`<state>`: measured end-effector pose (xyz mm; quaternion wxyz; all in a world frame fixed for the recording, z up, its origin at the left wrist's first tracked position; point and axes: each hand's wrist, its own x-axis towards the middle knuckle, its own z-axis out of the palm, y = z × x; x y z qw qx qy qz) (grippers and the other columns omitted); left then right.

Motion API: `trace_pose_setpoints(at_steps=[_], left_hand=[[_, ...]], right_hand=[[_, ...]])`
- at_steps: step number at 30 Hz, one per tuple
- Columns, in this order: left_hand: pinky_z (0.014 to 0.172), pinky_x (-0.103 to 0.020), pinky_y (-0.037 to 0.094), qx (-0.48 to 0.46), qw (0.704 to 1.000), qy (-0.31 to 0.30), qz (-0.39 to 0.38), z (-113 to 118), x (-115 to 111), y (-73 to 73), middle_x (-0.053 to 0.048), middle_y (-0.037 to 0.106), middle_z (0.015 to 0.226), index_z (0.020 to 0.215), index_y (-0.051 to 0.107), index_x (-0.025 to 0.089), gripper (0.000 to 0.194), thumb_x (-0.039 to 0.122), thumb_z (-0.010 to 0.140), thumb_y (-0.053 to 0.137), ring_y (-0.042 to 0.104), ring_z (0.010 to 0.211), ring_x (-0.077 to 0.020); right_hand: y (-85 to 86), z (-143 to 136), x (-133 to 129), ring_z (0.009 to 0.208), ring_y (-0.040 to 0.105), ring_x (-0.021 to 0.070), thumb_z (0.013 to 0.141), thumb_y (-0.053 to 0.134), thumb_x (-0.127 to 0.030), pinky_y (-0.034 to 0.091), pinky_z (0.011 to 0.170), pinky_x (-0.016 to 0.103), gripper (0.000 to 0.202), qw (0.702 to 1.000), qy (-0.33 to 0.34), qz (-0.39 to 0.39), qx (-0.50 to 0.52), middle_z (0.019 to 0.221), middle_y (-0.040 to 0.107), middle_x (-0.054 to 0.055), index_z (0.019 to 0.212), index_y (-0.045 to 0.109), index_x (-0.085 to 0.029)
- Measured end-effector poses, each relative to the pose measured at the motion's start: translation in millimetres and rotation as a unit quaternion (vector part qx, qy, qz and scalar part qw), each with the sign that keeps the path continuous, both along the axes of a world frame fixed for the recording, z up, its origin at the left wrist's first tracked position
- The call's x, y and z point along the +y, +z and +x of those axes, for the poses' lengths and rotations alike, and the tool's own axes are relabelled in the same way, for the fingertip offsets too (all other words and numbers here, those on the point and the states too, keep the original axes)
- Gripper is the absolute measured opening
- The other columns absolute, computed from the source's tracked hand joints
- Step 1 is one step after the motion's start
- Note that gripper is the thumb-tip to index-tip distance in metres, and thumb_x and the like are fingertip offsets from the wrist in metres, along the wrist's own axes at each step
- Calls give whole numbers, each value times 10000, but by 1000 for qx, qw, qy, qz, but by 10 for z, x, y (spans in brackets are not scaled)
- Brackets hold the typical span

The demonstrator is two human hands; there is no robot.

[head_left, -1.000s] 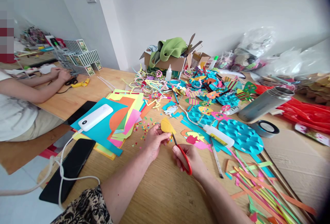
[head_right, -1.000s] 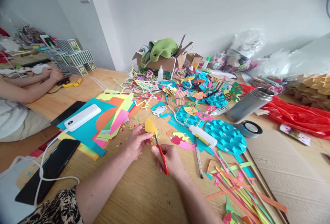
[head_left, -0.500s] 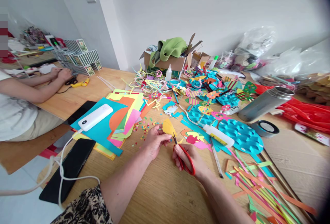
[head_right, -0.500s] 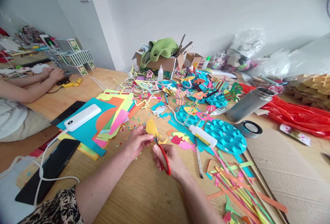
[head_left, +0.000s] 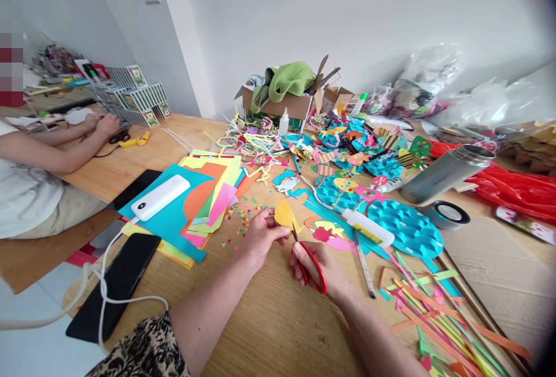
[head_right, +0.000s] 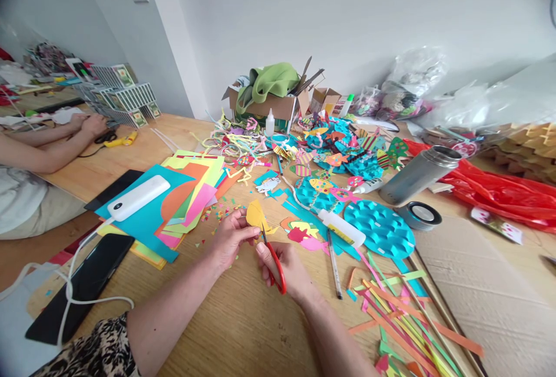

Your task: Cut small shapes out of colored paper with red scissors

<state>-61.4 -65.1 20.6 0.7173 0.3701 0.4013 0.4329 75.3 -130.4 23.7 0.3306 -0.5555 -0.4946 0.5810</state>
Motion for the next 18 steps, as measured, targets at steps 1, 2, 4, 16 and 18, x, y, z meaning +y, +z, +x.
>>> trace_pose_setpoints(at_steps=[1, 2, 4, 16, 18], left_hand=[[512, -223, 409, -2, 1000, -1, 0, 0, -3, -1, -19, 684, 680, 904, 582, 144, 430, 202, 537, 798, 559, 557, -109], [521, -226, 416, -3, 1000, -1, -2, 0, -6, -1, -18, 684, 680, 909, 580, 145, 433, 198, 538, 798, 562, 559, -110], [538, -232, 430, -7, 1000, -1, -7, -1, -10, 0, -16, 683, 678, 916, 574, 145, 440, 190, 539, 796, 567, 565, -112], [555, -233, 429, -27, 999, -15, -31, -5, 8, -1, -11, 680, 657, 895, 580, 143, 430, 181, 523, 795, 569, 547, -105], [558, -229, 426, -32, 999, -19, -36, -9, 8, -1, -8, 679, 659, 901, 584, 142, 440, 183, 522, 802, 564, 541, -98]], right_hand=[[2, -1, 0, 381, 470, 89, 716, 485, -830, 318, 400, 205, 669, 1000, -1, -1, 0, 465, 525, -11, 623, 525, -169], [3, -2, -2, 380, 470, 88, 711, 475, -839, 318, 399, 204, 678, 1000, -2, -2, 0, 464, 524, -12, 623, 524, -169], [7, -4, -5, 377, 466, 86, 706, 468, -846, 312, 396, 203, 684, 1000, -4, -2, -2, 459, 520, -13, 622, 524, -169], [32, 1, -11, 367, 460, 82, 729, 485, -817, 305, 383, 199, 652, 1000, -4, -1, 19, 456, 516, -17, 616, 518, -175], [39, 1, -12, 362, 451, 81, 732, 482, -816, 301, 383, 199, 654, 1000, -6, -1, 15, 447, 508, -18, 616, 521, -174]])
